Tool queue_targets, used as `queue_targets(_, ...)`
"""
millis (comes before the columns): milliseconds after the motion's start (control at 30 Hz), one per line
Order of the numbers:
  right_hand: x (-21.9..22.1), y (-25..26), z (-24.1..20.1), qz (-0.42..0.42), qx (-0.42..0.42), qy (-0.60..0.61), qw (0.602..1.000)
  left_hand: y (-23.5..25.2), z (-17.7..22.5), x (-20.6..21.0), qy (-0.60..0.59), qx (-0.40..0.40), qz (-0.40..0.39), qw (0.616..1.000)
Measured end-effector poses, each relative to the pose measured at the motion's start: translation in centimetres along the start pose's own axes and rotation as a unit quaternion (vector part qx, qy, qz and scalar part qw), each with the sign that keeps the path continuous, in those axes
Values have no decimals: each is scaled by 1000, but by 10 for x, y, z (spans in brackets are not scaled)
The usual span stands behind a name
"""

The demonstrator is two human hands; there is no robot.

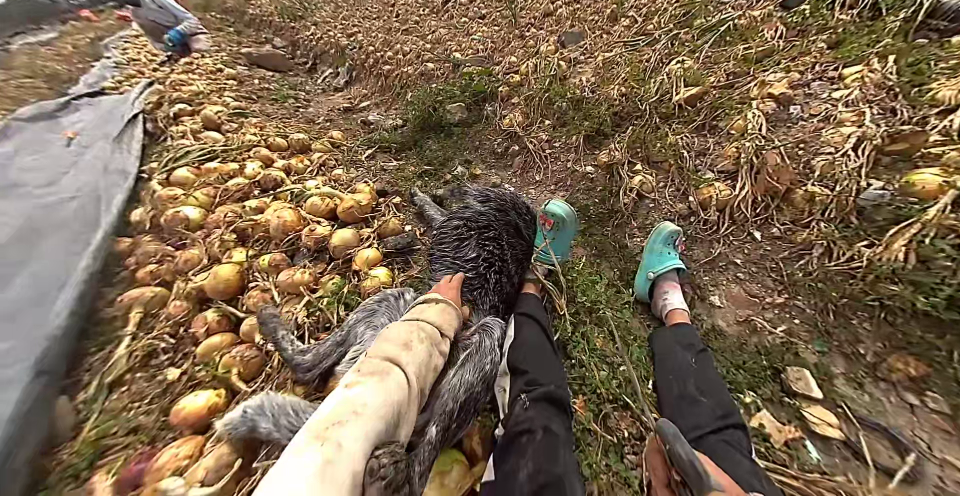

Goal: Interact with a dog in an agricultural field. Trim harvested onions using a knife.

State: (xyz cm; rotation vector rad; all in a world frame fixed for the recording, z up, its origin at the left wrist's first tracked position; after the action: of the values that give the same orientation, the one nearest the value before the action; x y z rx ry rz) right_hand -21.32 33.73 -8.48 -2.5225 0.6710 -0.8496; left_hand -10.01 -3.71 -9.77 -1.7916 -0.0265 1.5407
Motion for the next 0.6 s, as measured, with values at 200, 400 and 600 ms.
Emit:
queue_targets(200, -3, -2, 2, -8, -11, 10, 1000, -4, -24, 14, -60, -32, 39, 997)
queue_targets(400, -6, -16, -7, -6, -46, 0, 999, -42, -58, 29, -278, -19, 95, 956)
queue_targets(600, -2, -24, -10, 13, -38, -6, 999, -161, -140, 85, -492, -141, 377, 772)
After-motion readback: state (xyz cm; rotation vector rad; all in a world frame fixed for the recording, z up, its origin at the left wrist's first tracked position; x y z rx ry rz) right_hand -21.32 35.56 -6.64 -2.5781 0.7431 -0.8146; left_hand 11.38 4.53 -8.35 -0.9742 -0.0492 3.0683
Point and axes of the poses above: each hand's wrist, its own y-axis towards the middle knuckle, its own x-axis out of the palm, z = x × y, the point moved 3 cm from there along y, towards the middle knuckle, and after that the axes turned 7 degrees about y, right-handed, at the moved point
